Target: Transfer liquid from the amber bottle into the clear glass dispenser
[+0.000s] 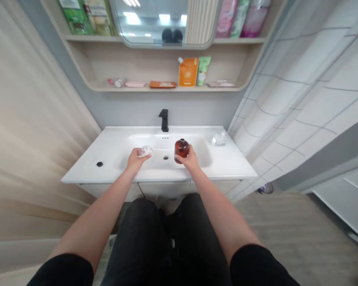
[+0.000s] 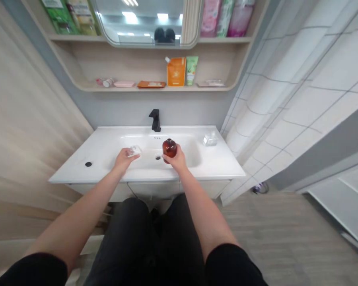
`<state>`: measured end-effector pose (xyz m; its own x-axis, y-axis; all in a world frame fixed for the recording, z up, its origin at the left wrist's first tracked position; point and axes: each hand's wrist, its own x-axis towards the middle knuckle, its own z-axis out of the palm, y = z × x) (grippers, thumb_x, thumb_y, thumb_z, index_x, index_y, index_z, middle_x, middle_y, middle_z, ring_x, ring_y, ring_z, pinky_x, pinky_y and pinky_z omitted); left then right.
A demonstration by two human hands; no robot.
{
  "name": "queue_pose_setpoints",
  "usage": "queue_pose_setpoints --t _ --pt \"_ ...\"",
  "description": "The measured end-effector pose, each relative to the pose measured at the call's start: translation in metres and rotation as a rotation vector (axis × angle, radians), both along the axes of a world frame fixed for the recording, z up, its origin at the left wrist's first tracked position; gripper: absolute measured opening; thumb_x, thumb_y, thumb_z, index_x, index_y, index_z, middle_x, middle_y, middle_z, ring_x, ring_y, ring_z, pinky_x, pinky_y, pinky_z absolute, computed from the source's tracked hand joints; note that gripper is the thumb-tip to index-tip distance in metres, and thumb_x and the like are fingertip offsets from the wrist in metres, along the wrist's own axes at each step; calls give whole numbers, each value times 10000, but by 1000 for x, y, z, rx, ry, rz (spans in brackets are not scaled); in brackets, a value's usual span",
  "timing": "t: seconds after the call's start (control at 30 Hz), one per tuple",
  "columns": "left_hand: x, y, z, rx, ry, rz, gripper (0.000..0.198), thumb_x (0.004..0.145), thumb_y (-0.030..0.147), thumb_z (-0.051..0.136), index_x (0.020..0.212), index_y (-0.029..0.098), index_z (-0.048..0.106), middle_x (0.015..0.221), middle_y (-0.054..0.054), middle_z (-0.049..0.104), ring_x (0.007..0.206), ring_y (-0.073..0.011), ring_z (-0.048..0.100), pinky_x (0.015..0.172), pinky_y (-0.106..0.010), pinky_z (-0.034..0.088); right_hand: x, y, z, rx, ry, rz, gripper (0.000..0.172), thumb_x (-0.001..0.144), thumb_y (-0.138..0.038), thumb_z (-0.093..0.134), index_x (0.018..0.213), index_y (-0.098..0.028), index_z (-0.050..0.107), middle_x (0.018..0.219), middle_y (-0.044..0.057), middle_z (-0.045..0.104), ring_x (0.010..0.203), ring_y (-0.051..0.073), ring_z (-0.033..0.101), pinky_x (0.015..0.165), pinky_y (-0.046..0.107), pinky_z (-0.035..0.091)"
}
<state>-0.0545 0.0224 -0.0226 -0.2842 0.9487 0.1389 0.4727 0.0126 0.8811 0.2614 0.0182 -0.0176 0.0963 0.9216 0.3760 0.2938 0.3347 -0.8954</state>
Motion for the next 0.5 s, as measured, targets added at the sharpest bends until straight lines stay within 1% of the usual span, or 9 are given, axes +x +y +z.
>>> queue_pose_setpoints --t 0.07,0.13,0.23,0.3,0.37,0.43,0.5 --pt "-2 2 -5 -7 -18 -15 569 754 466 933 1153 239 597 1164 -51 753 1115 -251 742 1016 -375 559 -2 -4 3 5 -14 -54 868 646 -575 987 1369 -252 630 1273 131 787 1180 393 747 1119 588 588" --pt "-1 4 -8 -29 23 -51 612 708 504 962 1135 247 607 1132 -34 750 1090 -253 738 1002 -368 546 2 -7 6 -1 -8 -100 860 644 -592 987 1348 -249 634 1261 135 788 1161 392 752 1110 597 593" --pt "1 2 -8 -43 89 -99 653 707 545 969 1167 256 607 1157 -36 756 1088 -261 738 986 -364 538 22 -14 15 -21 52 -139 861 634 -613 989 1331 -248 638 1264 136 789 1146 383 761 1110 612 598" --pt "1 -1 -7 -48 98 -109 649 725 551 969 1175 257 606 1169 -47 764 1089 -269 743 979 -367 543 49 -21 23 -25 102 -128 878 627 -609 989 1345 -248 635 1288 141 788 1151 377 767 1099 620 607" --pt "2 -3 -4 -55 102 -115 638 725 538 979 1162 256 609 1156 -54 770 1087 -276 751 972 -367 552 83 -29 32 -17 134 -106 894 613 -585 994 1361 -251 638 1298 143 791 1163 373 772 1084 620 616" --pt "3 -4 -3 -65 109 -130 640 712 529 994 1148 257 613 1143 -58 776 1075 -282 759 958 -369 561 121 -36 42 -8 147 -117 902 564 -537 1019 1341 -253 657 1264 137 801 1149 369 777 1069 616 620" --pt "4 -4 -2 -73 119 -146 647 700 522 1006 1142 261 613 1149 -61 780 1067 -285 764 949 -373 568 157 -41 51 -19 142 -128 846 536 -502 1029 1266 -242 691 1185 134 809 1100 365 781 1041 617 623"
